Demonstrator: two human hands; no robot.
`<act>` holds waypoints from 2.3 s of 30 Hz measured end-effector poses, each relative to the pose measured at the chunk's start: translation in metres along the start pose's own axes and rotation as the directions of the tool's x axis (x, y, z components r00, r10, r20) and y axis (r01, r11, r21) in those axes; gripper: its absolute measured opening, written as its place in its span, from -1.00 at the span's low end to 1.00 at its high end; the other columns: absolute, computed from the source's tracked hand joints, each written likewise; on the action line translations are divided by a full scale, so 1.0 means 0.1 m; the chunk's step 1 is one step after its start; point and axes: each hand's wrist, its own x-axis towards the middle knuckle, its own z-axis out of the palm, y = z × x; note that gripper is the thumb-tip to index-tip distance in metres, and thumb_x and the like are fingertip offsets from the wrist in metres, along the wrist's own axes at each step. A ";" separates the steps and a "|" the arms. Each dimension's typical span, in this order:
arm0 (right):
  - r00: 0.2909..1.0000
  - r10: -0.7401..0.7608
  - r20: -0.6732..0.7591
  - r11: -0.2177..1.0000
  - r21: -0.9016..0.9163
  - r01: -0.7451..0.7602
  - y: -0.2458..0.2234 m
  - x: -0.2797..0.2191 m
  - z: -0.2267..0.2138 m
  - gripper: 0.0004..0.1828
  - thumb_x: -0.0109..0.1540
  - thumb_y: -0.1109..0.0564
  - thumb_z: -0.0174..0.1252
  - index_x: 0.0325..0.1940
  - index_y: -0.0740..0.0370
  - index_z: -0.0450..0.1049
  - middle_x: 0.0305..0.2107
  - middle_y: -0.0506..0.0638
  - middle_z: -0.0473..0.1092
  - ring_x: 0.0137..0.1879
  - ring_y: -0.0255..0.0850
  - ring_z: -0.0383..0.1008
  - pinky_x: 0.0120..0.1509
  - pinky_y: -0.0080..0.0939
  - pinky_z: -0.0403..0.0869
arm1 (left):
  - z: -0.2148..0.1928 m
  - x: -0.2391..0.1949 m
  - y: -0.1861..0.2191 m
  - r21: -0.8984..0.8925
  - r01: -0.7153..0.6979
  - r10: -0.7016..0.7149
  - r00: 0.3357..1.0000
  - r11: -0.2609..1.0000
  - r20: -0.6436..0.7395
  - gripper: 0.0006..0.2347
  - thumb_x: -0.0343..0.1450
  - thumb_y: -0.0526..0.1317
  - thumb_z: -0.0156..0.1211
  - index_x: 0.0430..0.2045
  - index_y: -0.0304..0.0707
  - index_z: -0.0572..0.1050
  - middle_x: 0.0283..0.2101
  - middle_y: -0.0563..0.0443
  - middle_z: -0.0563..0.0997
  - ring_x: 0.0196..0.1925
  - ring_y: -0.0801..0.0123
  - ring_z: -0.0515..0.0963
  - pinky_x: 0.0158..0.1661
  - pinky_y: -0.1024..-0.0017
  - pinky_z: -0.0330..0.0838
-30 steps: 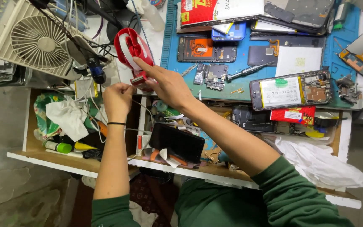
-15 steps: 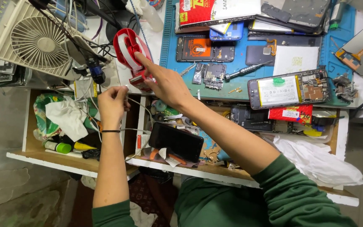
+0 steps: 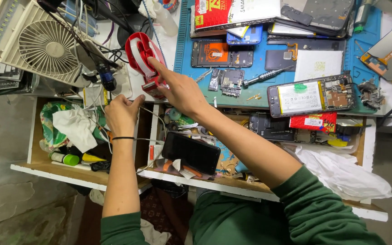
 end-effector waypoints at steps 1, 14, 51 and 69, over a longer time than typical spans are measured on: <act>1.000 0.000 0.002 1.000 -0.001 0.000 0.02 0.01 0.02 -0.06 0.28 0.32 0.22 0.63 -0.12 -0.05 -0.18 0.08 0.58 -0.15 0.16 0.62 -0.17 0.16 0.59 | -0.06 -0.09 0.09 0.048 -0.035 0.036 0.999 0.998 -0.024 -0.63 0.39 -0.01 0.46 -0.62 -0.35 0.52 -0.56 -0.43 0.57 -0.32 -0.40 0.64 -0.31 -0.04 0.49; 0.998 0.045 0.041 0.999 -0.014 -0.044 0.00 0.02 -0.03 -0.06 0.29 0.28 0.21 0.62 -0.19 -0.10 -0.17 0.04 0.57 -0.09 0.22 0.60 -0.11 0.29 0.57 | -0.25 -0.19 0.61 -0.644 -0.085 0.095 0.995 0.761 -0.018 -0.85 0.51 -0.24 0.21 -0.23 -0.35 0.65 -0.52 -0.04 0.51 -0.76 0.53 0.42 -0.71 0.55 0.32; 0.996 -0.059 0.070 0.985 -0.159 0.070 -0.01 0.01 0.10 -0.65 0.36 0.18 0.09 0.18 -0.19 0.51 -0.08 -0.04 0.49 -0.17 0.25 0.58 -0.21 0.25 0.57 | -0.01 -0.53 0.52 -0.693 -0.060 0.029 0.998 0.718 -0.056 -0.84 0.49 -0.25 0.25 -0.44 -0.36 0.63 -0.58 -0.15 0.61 -0.56 0.26 0.69 -0.51 0.36 0.66; 0.983 0.095 0.159 0.980 -0.189 -0.064 -0.26 -0.16 -0.37 -0.43 0.41 0.05 0.03 0.49 -0.29 0.09 0.02 0.04 0.48 -0.08 0.40 0.55 -0.11 0.44 0.52 | -0.56 -1.20 0.94 -0.496 -0.249 0.310 0.950 0.832 0.043 -0.96 0.47 -0.32 0.30 -0.34 -0.26 0.65 -0.65 -0.04 0.55 -0.50 0.35 0.59 -0.34 0.48 0.43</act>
